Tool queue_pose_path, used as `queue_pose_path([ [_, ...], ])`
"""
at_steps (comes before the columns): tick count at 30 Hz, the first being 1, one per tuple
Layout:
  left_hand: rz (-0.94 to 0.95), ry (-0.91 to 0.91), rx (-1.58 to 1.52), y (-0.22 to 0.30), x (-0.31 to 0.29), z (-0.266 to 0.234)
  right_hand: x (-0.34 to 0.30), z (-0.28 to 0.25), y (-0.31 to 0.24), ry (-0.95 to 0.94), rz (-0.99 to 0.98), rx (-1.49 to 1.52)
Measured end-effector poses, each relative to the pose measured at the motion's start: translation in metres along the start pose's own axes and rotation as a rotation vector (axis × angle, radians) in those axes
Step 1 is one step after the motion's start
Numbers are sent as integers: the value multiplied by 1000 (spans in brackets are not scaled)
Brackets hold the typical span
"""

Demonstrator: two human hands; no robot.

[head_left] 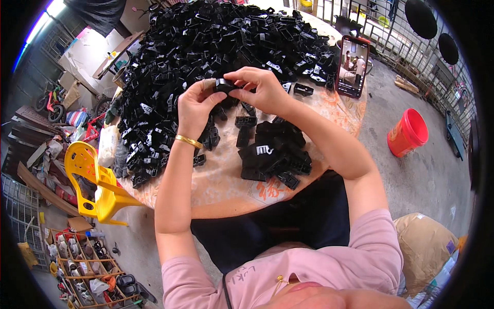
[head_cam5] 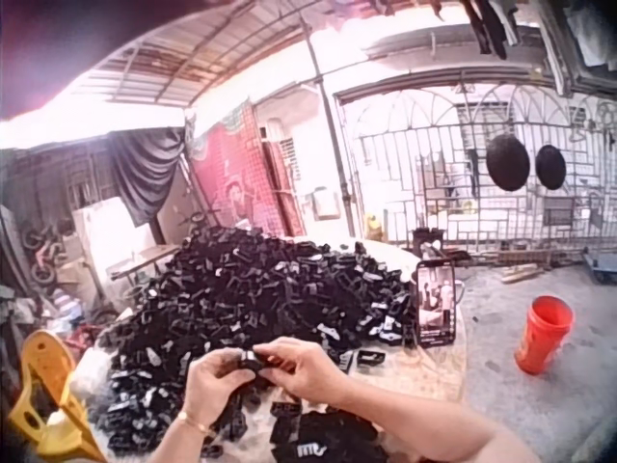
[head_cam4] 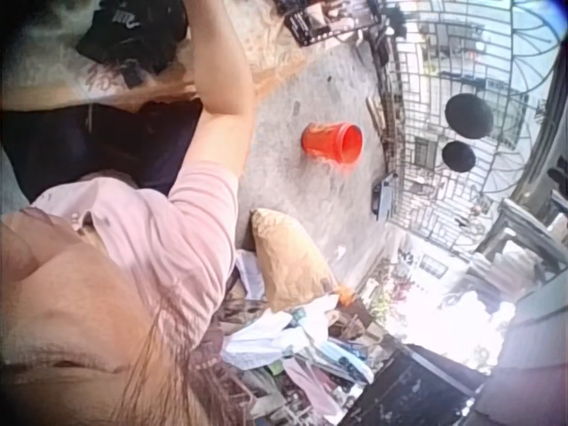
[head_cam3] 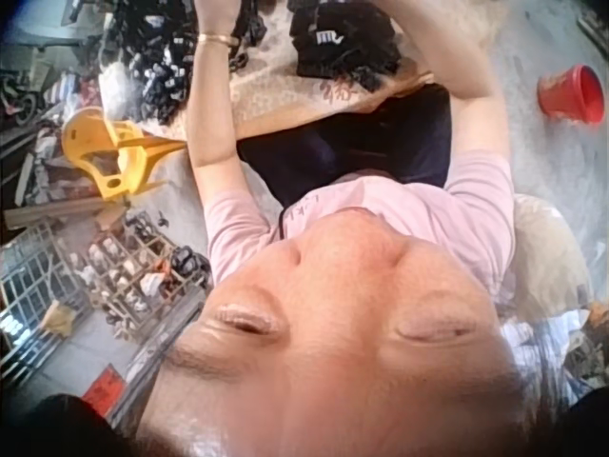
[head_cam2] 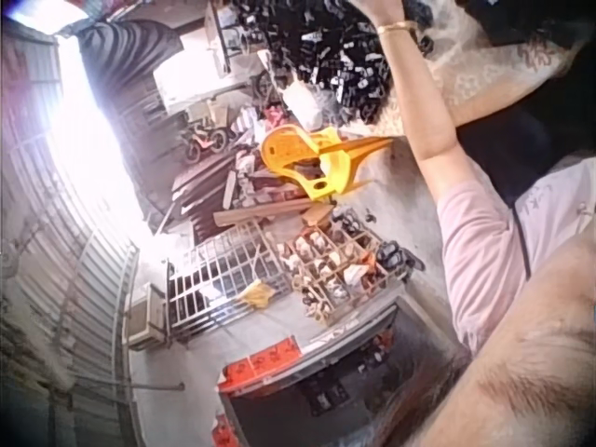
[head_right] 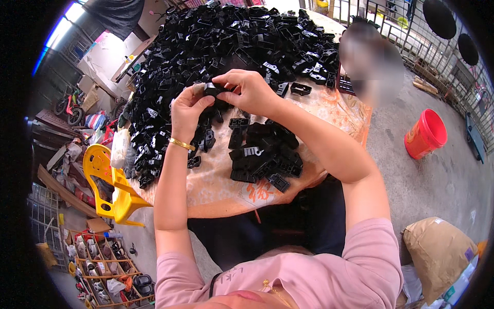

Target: The person assembles plastic components by taking pieces from a pile, fitting them together by hand, and placing the assembled parts onto the table.

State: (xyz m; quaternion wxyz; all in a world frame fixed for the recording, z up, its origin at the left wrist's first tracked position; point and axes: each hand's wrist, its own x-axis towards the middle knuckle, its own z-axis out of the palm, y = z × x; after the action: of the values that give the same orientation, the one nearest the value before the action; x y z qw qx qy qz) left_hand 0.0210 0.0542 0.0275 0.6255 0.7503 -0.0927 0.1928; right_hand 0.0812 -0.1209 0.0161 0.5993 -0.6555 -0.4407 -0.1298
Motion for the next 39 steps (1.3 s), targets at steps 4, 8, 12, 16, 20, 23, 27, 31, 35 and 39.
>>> queue_pose_path([
  [4,-10,89,-40,-3,-1,5,1,-1,0,-13,-38,-10],
  [8,42,92,-25,-1,0,5,1,0,-3,49,-139,-107],
  [12,94,83,-32,6,-1,5,2,-4,-4,-3,-65,-24],
  [16,71,76,-34,11,-2,9,1,-3,-7,27,7,-32],
  [20,88,81,-58,14,-3,10,3,-7,-7,-33,88,130],
  [23,71,94,-41,12,-3,9,1,-5,-7,-43,6,55],
  [27,93,127,-44,13,-5,12,0,-1,-7,49,-198,-153],
  [31,57,143,-260,18,-11,32,0,2,-11,65,-405,-323],
  [35,-24,117,-374,21,-11,23,5,-2,-12,50,-51,-134],
  [39,-19,101,-297,25,-13,26,4,-15,-5,-275,278,361],
])
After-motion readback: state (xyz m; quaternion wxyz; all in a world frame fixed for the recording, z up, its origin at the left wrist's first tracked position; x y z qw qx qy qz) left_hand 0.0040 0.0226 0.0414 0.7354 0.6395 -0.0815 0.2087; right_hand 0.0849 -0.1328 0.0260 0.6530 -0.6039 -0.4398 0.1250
